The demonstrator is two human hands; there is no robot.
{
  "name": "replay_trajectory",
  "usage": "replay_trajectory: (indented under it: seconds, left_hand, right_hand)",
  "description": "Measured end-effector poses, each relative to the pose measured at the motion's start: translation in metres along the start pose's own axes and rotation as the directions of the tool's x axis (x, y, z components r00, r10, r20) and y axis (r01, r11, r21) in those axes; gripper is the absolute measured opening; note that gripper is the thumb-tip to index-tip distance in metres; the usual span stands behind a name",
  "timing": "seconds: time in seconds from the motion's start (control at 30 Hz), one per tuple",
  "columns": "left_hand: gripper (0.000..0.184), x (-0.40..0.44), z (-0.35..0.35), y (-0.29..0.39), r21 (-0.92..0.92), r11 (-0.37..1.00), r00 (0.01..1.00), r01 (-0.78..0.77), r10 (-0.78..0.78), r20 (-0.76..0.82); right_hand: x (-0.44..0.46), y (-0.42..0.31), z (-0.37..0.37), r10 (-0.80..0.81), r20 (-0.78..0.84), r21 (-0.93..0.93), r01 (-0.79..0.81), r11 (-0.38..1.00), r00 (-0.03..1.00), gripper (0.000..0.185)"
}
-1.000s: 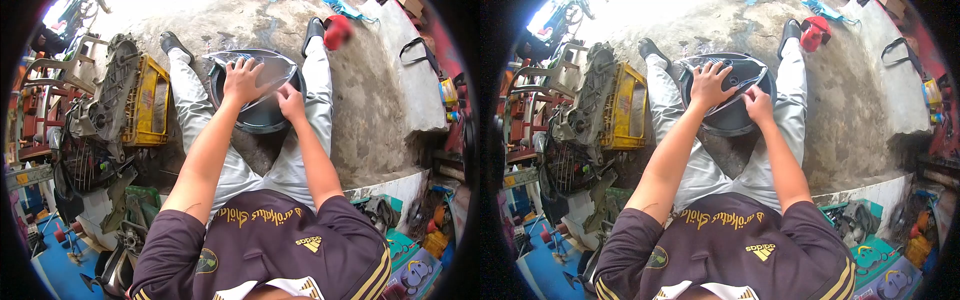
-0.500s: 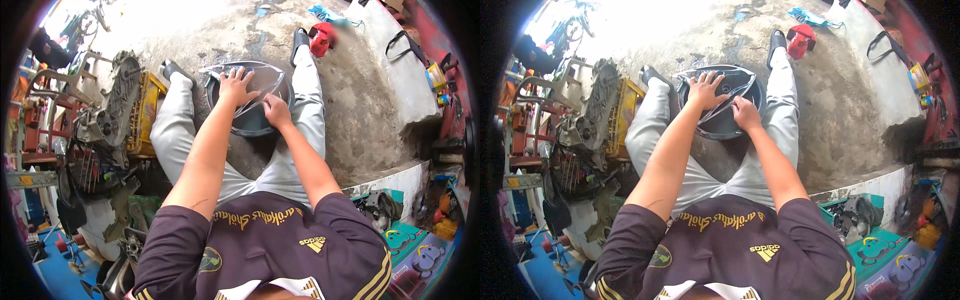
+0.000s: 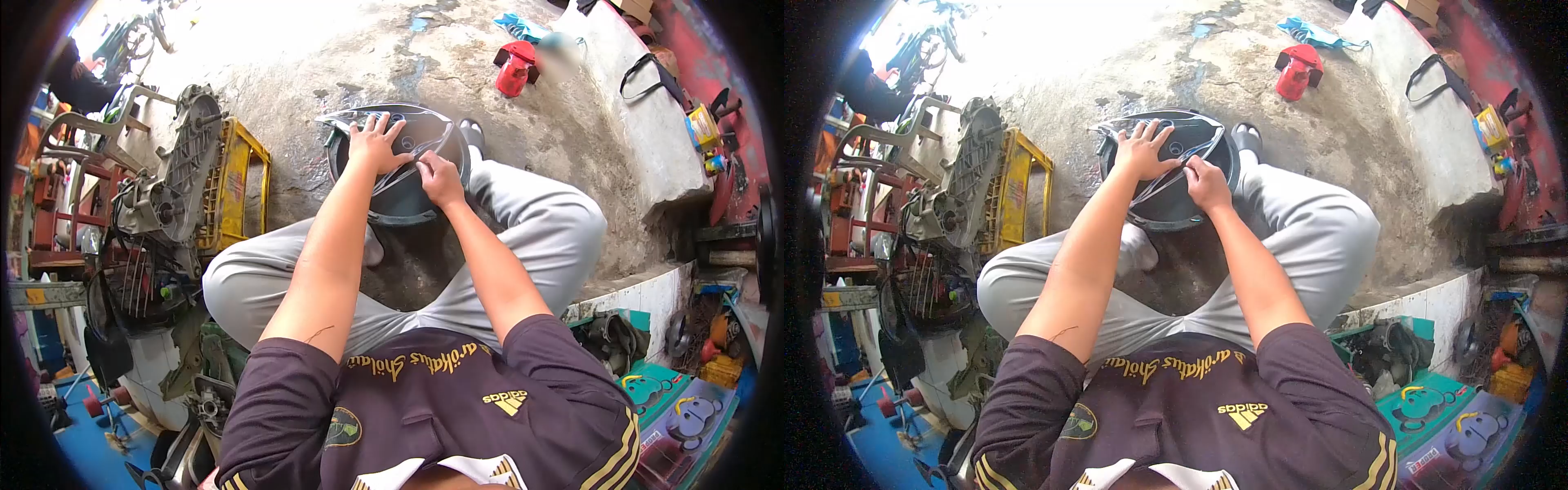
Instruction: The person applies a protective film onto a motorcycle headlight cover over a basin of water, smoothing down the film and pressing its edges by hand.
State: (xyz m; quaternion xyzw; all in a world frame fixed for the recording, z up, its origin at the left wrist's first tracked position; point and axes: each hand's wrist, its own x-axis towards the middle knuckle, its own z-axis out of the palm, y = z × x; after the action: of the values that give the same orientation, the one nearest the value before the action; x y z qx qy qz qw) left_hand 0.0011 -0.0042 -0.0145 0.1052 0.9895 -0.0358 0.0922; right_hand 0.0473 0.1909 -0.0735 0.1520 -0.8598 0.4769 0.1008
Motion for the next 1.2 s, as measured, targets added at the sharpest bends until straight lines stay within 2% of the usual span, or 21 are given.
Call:
replay_trajectory:
  seconds: [0.27,0.37,0.43,0.57,0.6,0.67,0.7,0.77,0.8,0.93,1.0,1.03,1.1,1.13,1.17,1.2]
  left_hand:
    - [0.094,-0.006,0.002,0.002,-0.007,1.000,1.000,0.009,-0.010,-0.029]
    - [0.088,-0.014,0.011,0.001,-0.019,0.999,0.977,-0.029,0.024,-0.210]
    - [0.087,-0.013,0.012,0.001,-0.029,0.999,0.976,-0.028,0.021,-0.217]
    - [0.087,-0.011,0.015,0.000,-0.012,1.000,0.970,-0.025,0.021,-0.244]
    - [0.086,-0.011,0.014,0.001,-0.021,0.999,0.967,-0.026,0.019,-0.255]
    - [0.084,-0.015,0.012,0.002,-0.039,0.999,0.960,-0.031,0.019,-0.278]
    - [0.084,-0.015,0.014,0.002,-0.041,0.999,0.960,-0.032,0.020,-0.278]
    - [0.084,-0.013,0.016,0.002,-0.033,0.999,0.955,-0.035,0.023,-0.296]
    - [0.084,-0.010,0.015,0.001,-0.034,0.999,0.954,-0.035,0.023,-0.299]
    - [0.085,-0.013,0.018,0.001,-0.053,0.997,0.955,-0.049,0.031,-0.294]
    - [0.086,-0.011,0.018,-0.001,-0.053,0.998,0.955,-0.045,0.027,-0.296]
    - [0.086,-0.010,0.018,-0.001,-0.056,0.997,0.953,-0.048,0.029,-0.301]
    - [0.086,-0.012,0.017,0.001,-0.063,0.997,0.953,-0.050,0.029,-0.301]
    - [0.085,-0.012,0.017,0.001,-0.067,0.997,0.953,-0.043,0.021,-0.302]
    - [0.084,-0.013,0.015,0.002,-0.071,0.997,0.953,-0.036,0.013,-0.303]
    - [0.084,-0.013,0.013,0.002,-0.072,0.997,0.954,-0.036,0.013,-0.300]
  right_hand:
    - [0.000,-0.004,0.000,0.043,-0.027,0.000,-0.043,0.999,0.999,0.009]
    - [0.003,-0.001,-0.001,0.083,-0.036,0.014,-0.083,0.996,0.996,0.011]
    - [-0.005,0.000,-0.004,0.033,0.040,0.003,-0.033,0.999,0.999,0.012]
    - [0.003,-0.007,-0.006,0.181,-0.105,0.040,-0.178,0.983,0.978,0.012]
    - [0.001,-0.007,-0.004,0.184,-0.093,0.040,-0.181,0.983,0.979,0.012]
    - [-0.006,-0.007,-0.003,0.013,0.037,-0.006,-0.013,1.000,0.999,0.013]
    - [-0.005,-0.006,-0.003,0.014,0.037,-0.009,-0.013,1.000,0.999,0.013]
    - [-0.001,-0.007,-0.001,0.065,-0.043,0.011,-0.065,0.998,0.997,0.013]
    - [0.001,-0.007,-0.001,0.146,-0.059,0.021,-0.145,0.989,0.988,0.015]
    - [0.001,-0.011,-0.004,0.206,-0.074,0.034,-0.204,0.978,0.976,0.019]
    - [0.003,-0.013,-0.009,0.325,-0.074,0.036,-0.324,0.946,0.943,0.020]
    - [0.007,-0.011,-0.010,0.321,-0.072,0.036,-0.319,0.947,0.944,0.020]
    - [0.010,-0.011,-0.014,0.412,-0.023,0.079,-0.409,0.909,0.911,0.018]
    - [0.010,-0.010,-0.017,0.473,0.036,0.199,-0.470,0.860,0.880,0.013]
    - [0.008,-0.004,-0.014,0.474,0.038,0.198,-0.472,0.859,0.880,0.013]
    - [0.006,0.002,-0.011,0.475,0.041,0.304,-0.464,0.832,0.879,0.012]
